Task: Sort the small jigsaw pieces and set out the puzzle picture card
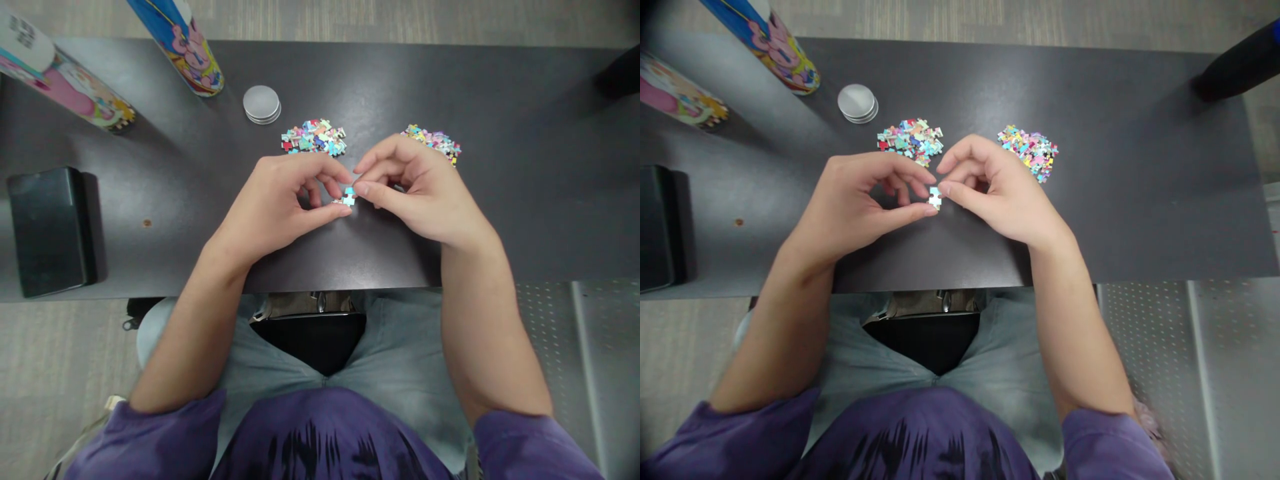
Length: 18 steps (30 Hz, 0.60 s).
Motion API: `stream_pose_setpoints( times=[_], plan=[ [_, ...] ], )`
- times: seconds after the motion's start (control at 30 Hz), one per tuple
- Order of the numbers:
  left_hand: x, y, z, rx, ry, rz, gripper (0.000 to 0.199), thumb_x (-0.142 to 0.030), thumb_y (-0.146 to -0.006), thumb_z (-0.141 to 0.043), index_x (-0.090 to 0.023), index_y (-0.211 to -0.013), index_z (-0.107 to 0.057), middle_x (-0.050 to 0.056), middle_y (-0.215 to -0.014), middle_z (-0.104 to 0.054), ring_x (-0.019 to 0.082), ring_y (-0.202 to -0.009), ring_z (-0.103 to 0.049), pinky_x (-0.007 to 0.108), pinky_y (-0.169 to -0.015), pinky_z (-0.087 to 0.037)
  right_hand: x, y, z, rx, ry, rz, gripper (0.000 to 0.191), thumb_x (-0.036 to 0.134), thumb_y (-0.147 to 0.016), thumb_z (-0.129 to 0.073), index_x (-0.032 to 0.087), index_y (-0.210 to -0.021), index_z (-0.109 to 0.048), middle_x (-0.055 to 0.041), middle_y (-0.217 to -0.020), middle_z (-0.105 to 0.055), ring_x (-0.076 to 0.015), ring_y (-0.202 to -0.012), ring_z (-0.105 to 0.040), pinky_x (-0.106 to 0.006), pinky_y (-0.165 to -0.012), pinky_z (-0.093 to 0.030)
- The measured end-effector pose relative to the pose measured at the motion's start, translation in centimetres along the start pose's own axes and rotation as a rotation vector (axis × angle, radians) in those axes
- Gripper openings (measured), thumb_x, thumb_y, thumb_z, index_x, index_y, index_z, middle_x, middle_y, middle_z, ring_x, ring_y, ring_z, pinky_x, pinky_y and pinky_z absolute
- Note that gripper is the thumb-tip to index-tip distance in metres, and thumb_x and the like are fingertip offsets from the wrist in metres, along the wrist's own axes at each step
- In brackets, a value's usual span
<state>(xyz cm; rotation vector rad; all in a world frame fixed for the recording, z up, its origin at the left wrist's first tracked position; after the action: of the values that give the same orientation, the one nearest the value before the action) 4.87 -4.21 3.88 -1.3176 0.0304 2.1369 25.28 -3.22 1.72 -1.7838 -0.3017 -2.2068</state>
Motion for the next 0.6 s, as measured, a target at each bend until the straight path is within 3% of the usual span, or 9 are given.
stream_pose_setpoints(
  times=[0.17, 0.4, 0.6],
  plan=[
    [-0.1, -0.1, -0.2, 0.008, 0.024, 0.007, 0.020, -0.026, -0.106, -0.098, -0.029, -0.126, -0.095, 0.000, -0.105, -0.092, 0.018, -0.085, -0.082, 0.033, -0.086, -0.068, 0.3, 0.0, -0.3, -0.021, -0.001, 0.015, 0.054, 0.072, -0.093, -0.117, 0.033, -0.110, -0.084, 0.0011, -0.088, -0.084, -0.0237, -0.082, -0.076, -0.038, -0.073, -0.061],
    [0.6, -0.1, 0.4, 0.006, 0.027, 0.145, 0.021, -0.039, -0.108, -0.094, -0.028, -0.126, -0.092, 0.001, -0.105, -0.091, 0.020, -0.089, -0.081, 0.034, -0.087, -0.069, 0.2, -0.1, 0.0, -0.041, 0.051, 0.057, 0.048, 0.070, -0.103, -0.109, 0.033, -0.120, -0.084, 0.0003, -0.095, -0.085, -0.0229, -0.080, -0.071, -0.038, -0.073, -0.058],
    [2.1, 0.3, 3.0, -0.048, -0.078, 0.238, 0.019, -0.036, -0.106, -0.090, -0.027, -0.123, -0.094, 0.001, -0.102, -0.090, 0.020, -0.085, -0.078, 0.033, -0.080, -0.062, 0.6, 0.4, -0.9, -0.009, 0.396, 0.162, 0.020, 0.037, -0.106, -0.101, 0.029, -0.118, -0.088, -0.0051, -0.122, -0.085, -0.0206, -0.079, -0.062, -0.041, -0.079, -0.055]
  ],
)
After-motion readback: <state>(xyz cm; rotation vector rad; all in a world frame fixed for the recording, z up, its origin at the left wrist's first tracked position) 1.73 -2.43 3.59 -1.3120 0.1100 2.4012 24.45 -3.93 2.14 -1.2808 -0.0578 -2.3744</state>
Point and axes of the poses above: each hand's wrist, its own y-axis away from the middle knuckle, its own z-axis out of the back of the hand, x = y × z, the point moved 9 cm from there along -y, towards the middle knuckle
